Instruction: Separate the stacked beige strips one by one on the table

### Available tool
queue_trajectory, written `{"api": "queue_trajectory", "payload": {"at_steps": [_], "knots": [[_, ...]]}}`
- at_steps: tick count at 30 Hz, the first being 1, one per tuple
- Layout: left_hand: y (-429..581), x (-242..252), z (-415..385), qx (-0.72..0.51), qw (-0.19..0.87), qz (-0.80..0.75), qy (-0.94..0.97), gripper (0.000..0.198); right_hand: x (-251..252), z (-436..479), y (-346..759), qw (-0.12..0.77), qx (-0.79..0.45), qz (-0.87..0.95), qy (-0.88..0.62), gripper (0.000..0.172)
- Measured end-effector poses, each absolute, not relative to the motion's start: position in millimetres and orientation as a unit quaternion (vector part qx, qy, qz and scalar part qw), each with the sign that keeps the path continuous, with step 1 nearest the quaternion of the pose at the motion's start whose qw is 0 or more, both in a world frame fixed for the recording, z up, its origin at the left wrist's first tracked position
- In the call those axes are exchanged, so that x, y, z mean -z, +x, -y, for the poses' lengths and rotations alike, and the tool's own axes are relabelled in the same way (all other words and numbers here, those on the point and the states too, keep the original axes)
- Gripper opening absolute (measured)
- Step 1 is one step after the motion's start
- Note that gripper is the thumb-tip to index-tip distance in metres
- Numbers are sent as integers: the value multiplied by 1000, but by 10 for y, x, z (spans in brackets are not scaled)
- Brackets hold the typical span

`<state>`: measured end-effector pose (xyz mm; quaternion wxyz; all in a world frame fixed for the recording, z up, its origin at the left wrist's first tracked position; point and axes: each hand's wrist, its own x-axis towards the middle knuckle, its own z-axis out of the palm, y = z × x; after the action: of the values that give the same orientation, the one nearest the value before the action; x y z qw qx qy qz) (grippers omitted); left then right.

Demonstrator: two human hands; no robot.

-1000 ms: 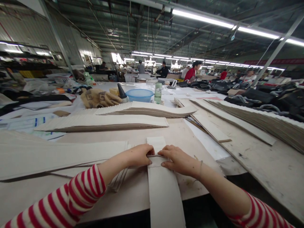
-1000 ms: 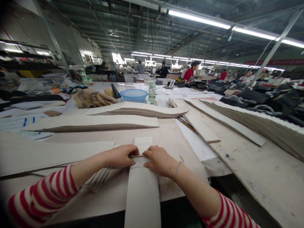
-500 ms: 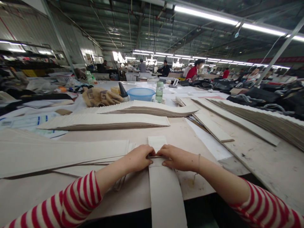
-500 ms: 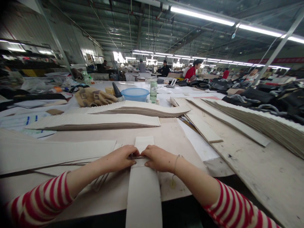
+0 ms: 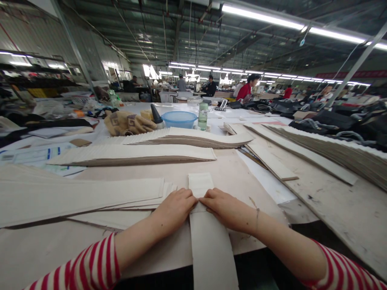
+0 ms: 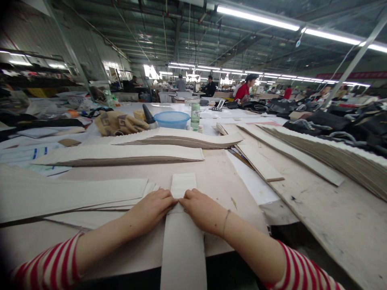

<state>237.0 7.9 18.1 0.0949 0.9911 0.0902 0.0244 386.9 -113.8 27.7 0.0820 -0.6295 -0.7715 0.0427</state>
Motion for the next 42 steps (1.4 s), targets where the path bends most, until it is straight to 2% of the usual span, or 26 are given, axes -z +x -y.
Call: {"api": "queue_trajectory", "payload": {"at_steps": [5,12,19,22,31,38,42], "knots": [[2189,-112,12,-26,90,-101,990,39,-251,1185,3743,34,0,761,-648,31],[1984,-45,90,-4,130,-132,983,57,-173,1184,3578,26,51,724,-687,18],[2260,-208,-227,-80,198,-166,963,36,-49,1203,3515,71,85,697,-709,12],[2440,-199,-343,-76,206,-185,958,32,-15,1213,3520,82,89,689,-714,13],[2552,-126,-273,-55,198,-195,959,30,23,1215,3522,116,100,679,-717,13],[2708,-219,-347,-36,231,-242,942,17,6,1249,3497,117,91,676,-721,14],[2847,-246,-410,5,272,-257,927,26,24,1251,3495,128,102,673,-721,13]]}}
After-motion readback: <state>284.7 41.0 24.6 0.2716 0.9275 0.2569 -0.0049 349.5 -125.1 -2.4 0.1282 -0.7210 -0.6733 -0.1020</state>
